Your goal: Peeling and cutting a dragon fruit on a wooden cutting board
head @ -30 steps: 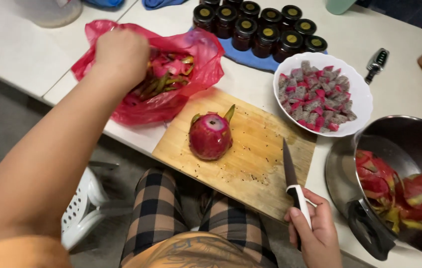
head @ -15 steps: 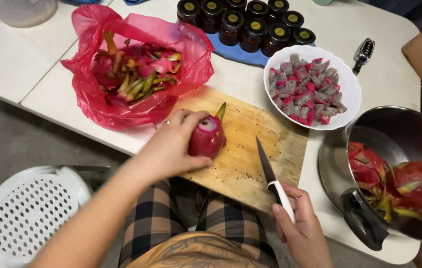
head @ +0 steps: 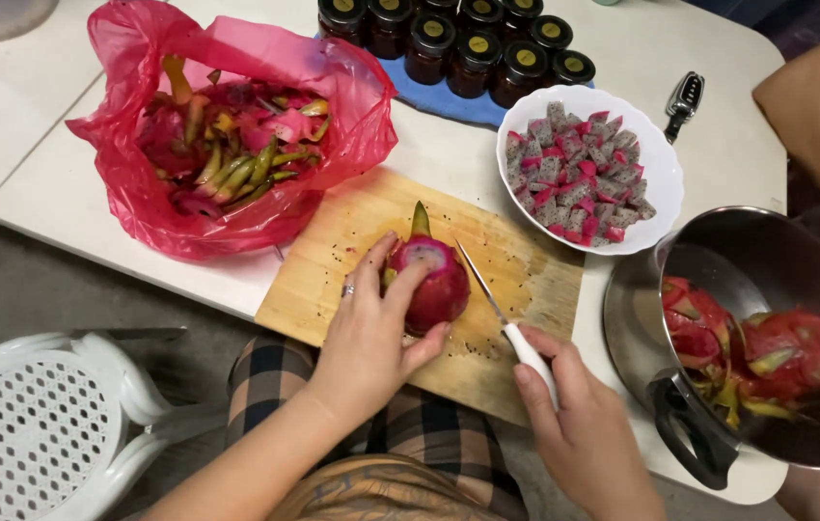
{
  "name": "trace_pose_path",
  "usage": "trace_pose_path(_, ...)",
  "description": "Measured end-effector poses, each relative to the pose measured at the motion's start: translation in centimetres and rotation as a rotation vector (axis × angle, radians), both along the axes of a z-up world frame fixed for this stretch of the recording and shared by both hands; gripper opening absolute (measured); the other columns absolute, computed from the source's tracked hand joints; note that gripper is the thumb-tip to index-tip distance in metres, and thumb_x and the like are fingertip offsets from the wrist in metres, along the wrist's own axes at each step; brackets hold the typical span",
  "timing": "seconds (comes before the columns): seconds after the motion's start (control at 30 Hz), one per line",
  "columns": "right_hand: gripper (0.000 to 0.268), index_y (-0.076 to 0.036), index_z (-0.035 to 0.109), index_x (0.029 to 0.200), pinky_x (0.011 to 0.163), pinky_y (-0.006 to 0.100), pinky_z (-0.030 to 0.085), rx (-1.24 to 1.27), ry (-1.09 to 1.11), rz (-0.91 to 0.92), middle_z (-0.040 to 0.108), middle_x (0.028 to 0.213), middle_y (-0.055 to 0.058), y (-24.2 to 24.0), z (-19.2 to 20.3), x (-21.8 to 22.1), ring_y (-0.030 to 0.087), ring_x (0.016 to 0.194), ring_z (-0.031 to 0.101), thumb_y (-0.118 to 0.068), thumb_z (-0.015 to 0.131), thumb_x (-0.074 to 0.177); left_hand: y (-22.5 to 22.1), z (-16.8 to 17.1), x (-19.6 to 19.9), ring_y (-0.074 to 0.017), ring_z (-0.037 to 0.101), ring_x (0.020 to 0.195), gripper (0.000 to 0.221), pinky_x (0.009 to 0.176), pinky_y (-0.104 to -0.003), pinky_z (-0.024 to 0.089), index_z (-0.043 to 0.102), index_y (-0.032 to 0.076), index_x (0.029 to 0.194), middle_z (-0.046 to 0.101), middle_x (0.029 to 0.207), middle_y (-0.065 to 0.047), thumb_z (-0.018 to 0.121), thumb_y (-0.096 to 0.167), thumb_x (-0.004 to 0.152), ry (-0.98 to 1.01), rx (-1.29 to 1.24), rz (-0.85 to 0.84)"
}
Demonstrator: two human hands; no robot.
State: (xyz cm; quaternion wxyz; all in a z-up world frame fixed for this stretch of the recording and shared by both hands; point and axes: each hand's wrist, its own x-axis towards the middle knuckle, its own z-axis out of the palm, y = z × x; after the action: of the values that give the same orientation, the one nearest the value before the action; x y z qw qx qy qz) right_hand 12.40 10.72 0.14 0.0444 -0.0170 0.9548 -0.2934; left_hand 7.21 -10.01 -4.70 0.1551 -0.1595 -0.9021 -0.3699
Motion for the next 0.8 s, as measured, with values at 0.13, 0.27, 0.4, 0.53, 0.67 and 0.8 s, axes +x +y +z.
trace_pose_path(0.13,0.037,-0.015,0.051,0.122,0.09,0.03,0.041,0.012,0.041,0.073,0.063,0.123,0.001,0.0,1.0,-1.0,0.019,0.108,0.06,-0.031,0.048,0.088,0.5,-0.2,-0.2,-0.0484,0.044,0.118,0.06,0.092,-0.053,0.045,0.049,0.011,0.124,0.034,0.136,-0.028,0.077,0.029,0.074,0.081,0.039,-0.003)
trace_pose_path(0.27,0.037,-0.018,0.052,0.121,0.087,0.031,0.043,0.067,-0.028,0.069,0.065,0.12,0.0,-0.2,1.8,-1.2,0.019,0.107,0.063,-0.033,0.048,0.087,0.8,-1.1,-0.5,-0.0442,0.045,0.119,0.054,0.103,-0.052,0.039,0.05,0.009,0.118,0.04,0.132,-0.023,0.076,0.025,0.074,0.181,0.072,0.015)
trace_pose_path(0.4,0.034,-0.02,0.055,0.118,0.08,0.025,0.048,0.068,0.028,0.107,0.066,0.119,-0.004,-0.4,2.2,-0.9,0.013,0.096,0.069,-0.03,0.051,0.086,0.8,-1.5,-0.6,-0.0467,0.045,0.116,0.054,0.094,-0.054,0.044,0.052,0.014,0.117,0.041,0.131,-0.023,0.077,0.027,0.071,0.135,0.074,0.026)
trace_pose_path(0.53,0.034,-0.015,0.054,0.118,0.082,0.028,0.05,0.146,0.174,0.184,0.066,0.117,0.0,-0.5,1.5,-0.7,0.016,0.1,0.066,-0.026,0.053,0.086,0.7,-1.8,-0.8,-0.0441,0.045,0.116,0.055,0.098,-0.052,0.042,0.05,0.016,0.12,0.041,0.13,-0.023,0.076,0.026,0.073,0.169,0.096,0.005)
trace_pose_path(0.67,0.035,-0.013,0.055,0.119,0.076,0.028,0.052,0.17,0.275,0.178,0.066,0.114,0.003,-1.2,0.9,-0.5,0.017,0.095,0.067,-0.023,0.053,0.086,0.6,-1.9,-0.9,-0.0441,0.047,0.114,0.054,0.099,-0.052,0.042,0.051,0.015,0.119,0.042,0.128,-0.023,0.077,0.027,0.073,0.211,0.088,0.007)
trace_pose_path(0.8,0.036,-0.018,0.054,0.12,0.07,0.031,0.052,0.205,0.19,0.081,0.065,0.113,0.0,-2.1,0.9,-0.3,0.018,0.093,0.067,-0.024,0.054,0.085,0.7,-1.7,-0.8,-0.0444,0.047,0.112,0.052,0.098,-0.051,0.043,0.054,0.016,0.118,0.043,0.127,-0.022,0.076,0.029,0.073,0.208,0.059,0.024)
